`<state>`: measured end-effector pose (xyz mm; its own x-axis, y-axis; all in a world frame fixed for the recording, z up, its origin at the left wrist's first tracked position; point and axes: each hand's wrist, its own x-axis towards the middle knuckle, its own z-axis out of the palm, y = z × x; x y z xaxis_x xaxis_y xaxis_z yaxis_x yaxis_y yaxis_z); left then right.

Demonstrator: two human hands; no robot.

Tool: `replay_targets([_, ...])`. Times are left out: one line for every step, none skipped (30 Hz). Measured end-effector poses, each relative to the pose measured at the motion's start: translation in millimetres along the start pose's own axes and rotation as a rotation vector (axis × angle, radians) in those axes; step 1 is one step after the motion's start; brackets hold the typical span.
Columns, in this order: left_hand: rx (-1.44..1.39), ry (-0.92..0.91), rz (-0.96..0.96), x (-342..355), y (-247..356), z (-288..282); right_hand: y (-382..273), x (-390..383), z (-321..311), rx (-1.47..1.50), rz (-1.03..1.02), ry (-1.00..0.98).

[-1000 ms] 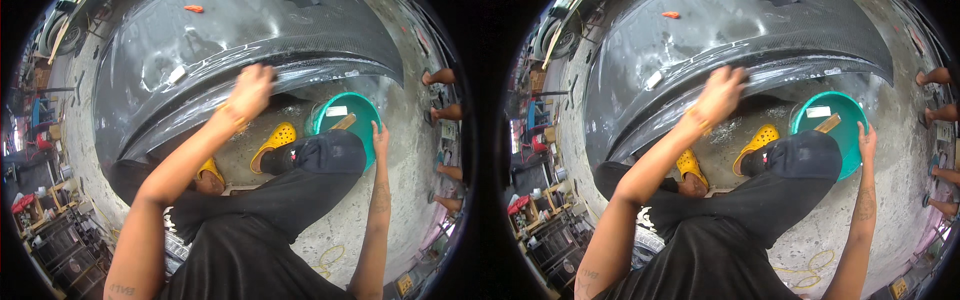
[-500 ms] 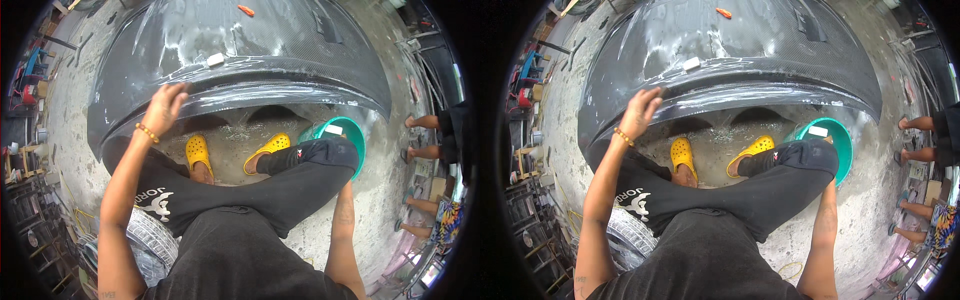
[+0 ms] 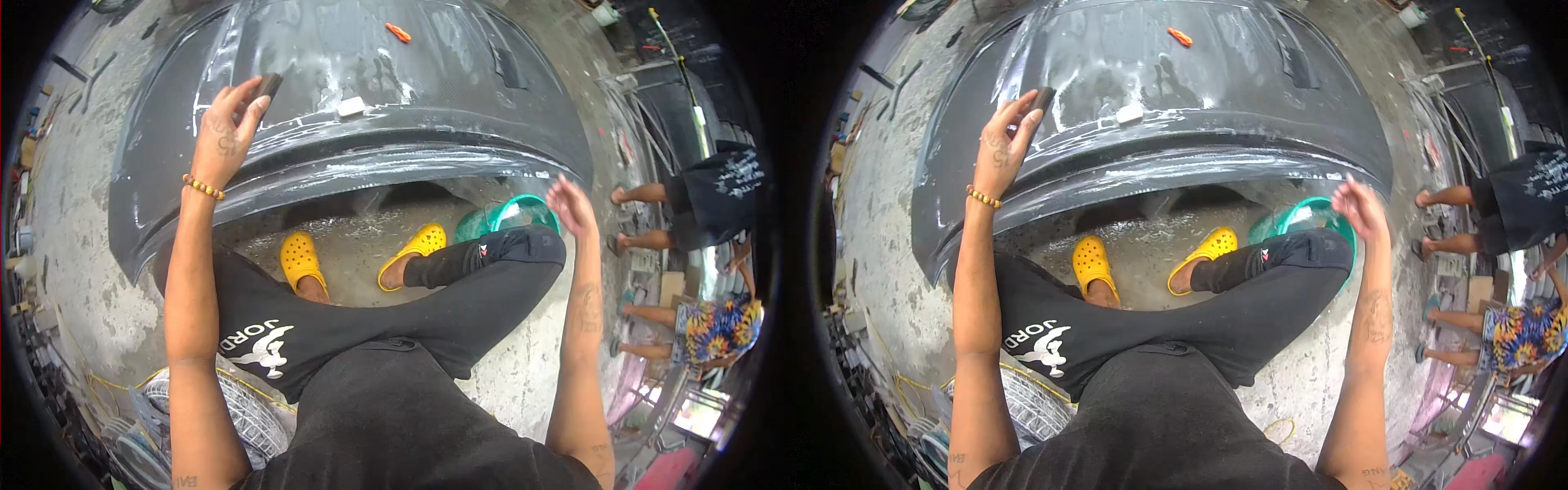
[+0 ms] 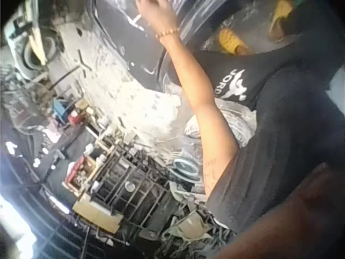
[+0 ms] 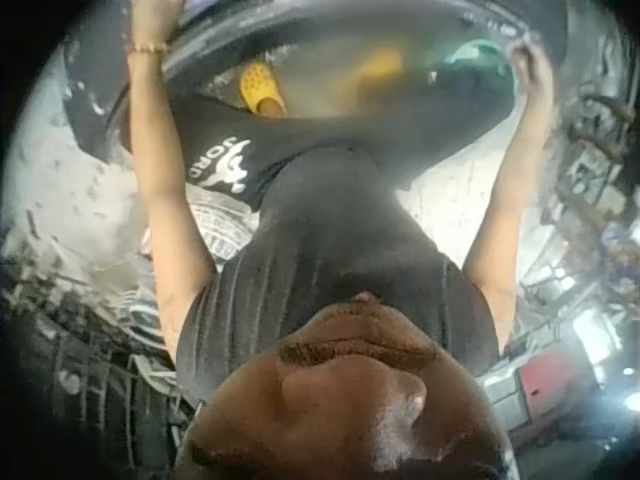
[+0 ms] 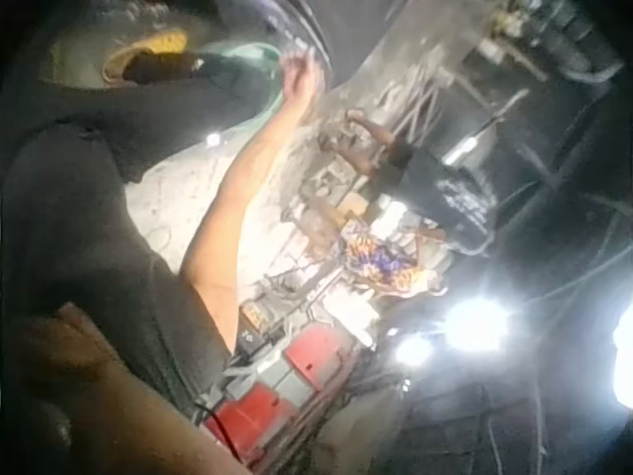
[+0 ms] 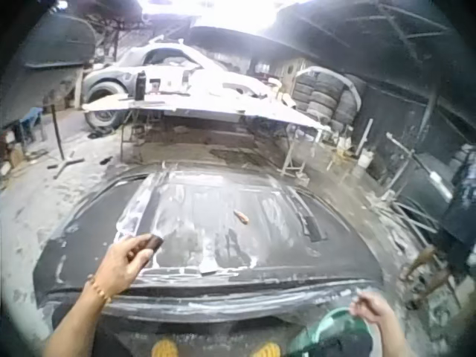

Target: Wet sanding the edge of a carbon fiber car hood using sandpaper.

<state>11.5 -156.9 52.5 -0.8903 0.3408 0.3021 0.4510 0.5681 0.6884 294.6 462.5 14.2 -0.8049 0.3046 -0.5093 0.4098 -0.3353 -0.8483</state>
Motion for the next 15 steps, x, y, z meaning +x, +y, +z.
replay_targets([-0.009, 0.012, 0.015, 2, 7, -1, -20, 4, 40, -0.161, -0.046, 0.006])
replay_targets([-0.025, 0.01, 0.018, 4, 12, 0, -28, 9, 79, -0.29, -0.019, -0.028])
replay_targets([-0.027, 0.046, 0.063, 5, 17, -1, -28, 17, 114, -0.418, 0.012, -0.069])
replay_targets([-0.037, 0.083, 0.112, 6, 22, 1, -14, 27, 132, -0.656, -0.053, -0.08])
replay_targets([-0.054, 0.08, 0.116, 7, 26, 5, 11, 36, 149, -0.992, -0.398, -0.217])
replay_targets([-0.075, 0.095, 0.147, 8, 28, 7, 45, 42, 173, -1.139, -0.514, -0.182])
replay_targets([-0.089, 0.113, 0.173, 8, 28, 7, 74, 43, 204, -1.282, -0.634, -0.155])
replay_targets([-0.079, 0.117, 0.164, 5, 24, 2, 91, 35, 245, -1.413, -0.644, -0.1])
replay_targets([-0.067, 0.125, 0.157, 1, 22, -1, 104, 26, 282, -1.547, -0.654, -0.039])
replay_targets([-0.069, 0.128, 0.158, 0, 24, -1, 115, 23, 304, -1.493, -0.717, -0.092])
replay_targets([-0.07, 0.126, 0.156, -4, 23, -3, 128, 21, 326, -1.431, -0.778, -0.152])
replay_targets([-0.054, 0.128, 0.144, -7, 21, -7, 138, 19, 350, -1.426, -0.832, -0.192])
replay_targets([-0.036, 0.128, 0.13, -10, 19, -10, 146, 16, 371, -1.419, -0.884, -0.233])
replay_targets([-0.036, 0.128, 0.133, -13, 18, -11, 152, 17, 386, -1.377, -0.916, -0.337])
replay_targets([-0.039, 0.136, 0.124, -16, 15, -13, 152, 15, 399, -1.331, -0.95, -0.447])
